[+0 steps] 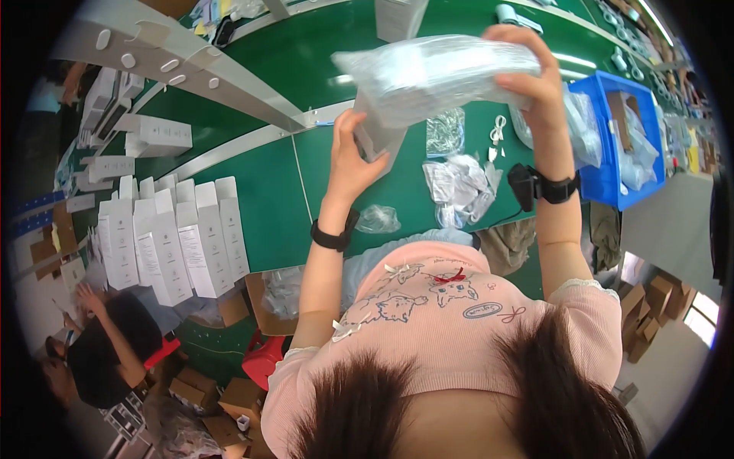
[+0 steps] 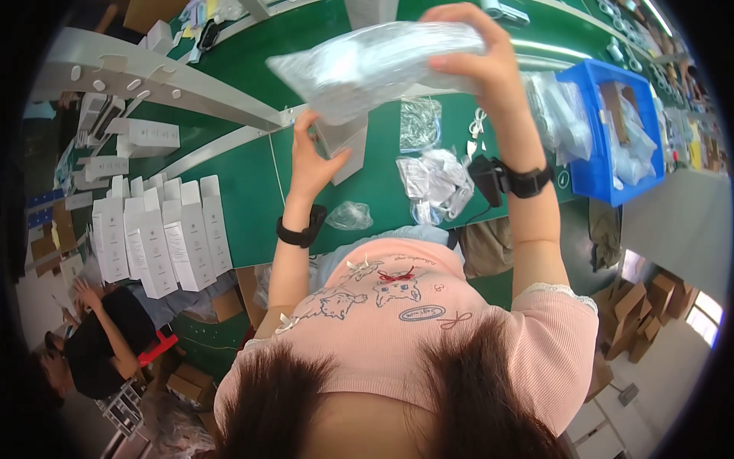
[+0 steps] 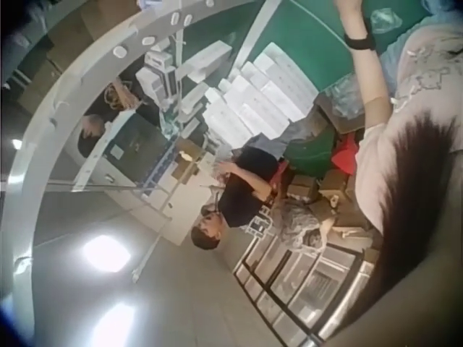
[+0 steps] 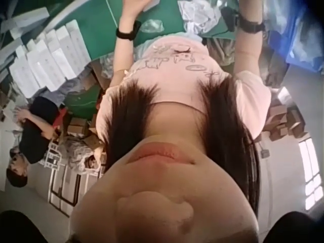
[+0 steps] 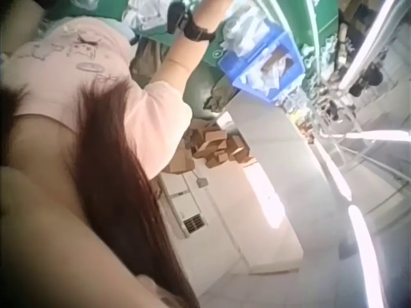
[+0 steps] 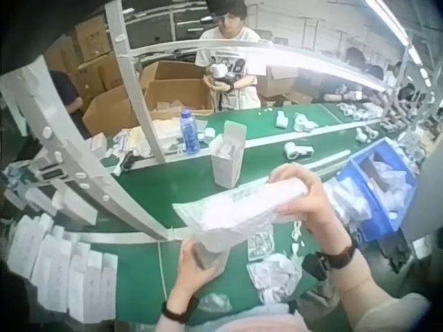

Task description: The person packages handheld fans by placing a bubble-wrapped fan and a charging cable into a white cardboard box. They then close the box and set it on the green table before repeating the process.

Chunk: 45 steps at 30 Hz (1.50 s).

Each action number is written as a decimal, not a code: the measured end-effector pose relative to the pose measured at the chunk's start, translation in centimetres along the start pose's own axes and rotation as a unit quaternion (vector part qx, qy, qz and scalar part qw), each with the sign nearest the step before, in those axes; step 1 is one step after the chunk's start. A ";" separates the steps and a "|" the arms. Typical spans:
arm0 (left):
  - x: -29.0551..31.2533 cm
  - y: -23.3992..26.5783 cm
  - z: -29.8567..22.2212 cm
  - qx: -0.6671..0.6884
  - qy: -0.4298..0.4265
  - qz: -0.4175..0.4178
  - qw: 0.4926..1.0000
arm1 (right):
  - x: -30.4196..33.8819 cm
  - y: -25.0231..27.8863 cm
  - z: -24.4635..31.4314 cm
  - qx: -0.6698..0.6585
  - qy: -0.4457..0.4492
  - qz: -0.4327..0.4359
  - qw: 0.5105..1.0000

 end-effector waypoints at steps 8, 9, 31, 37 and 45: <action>2.6 -0.1 1.5 0.017 0.072 -0.086 0.994 | -0.4 -8.2 0.7 0.285 0.153 0.176 0.930; 3.0 -0.1 1.5 0.016 0.074 -0.086 0.993 | -0.1 -10.3 0.5 0.336 0.176 0.224 0.898; 5.8 3.9 -3.4 0.036 -0.013 -0.088 0.995 | 10.6 -6.2 -23.1 0.621 -0.021 0.086 0.779; 4.4 4.7 -5.0 -0.110 -0.028 -0.013 0.993 | 8.9 -7.4 -17.2 0.323 -0.070 0.168 0.929; 4.6 7.1 -1.4 -0.067 0.121 -0.166 0.976 | 7.2 -11.9 -4.6 0.092 0.210 0.081 0.970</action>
Point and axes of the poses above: each hand's wrist, its own x-axis away from the middle knuckle, its own y-axis out of the back of the hand, z = x × y, the point moved 10 cm from there along -x, towards the middle knuckle, and after that the axes turned 15 degrees about -y, right-handed, at the moved point
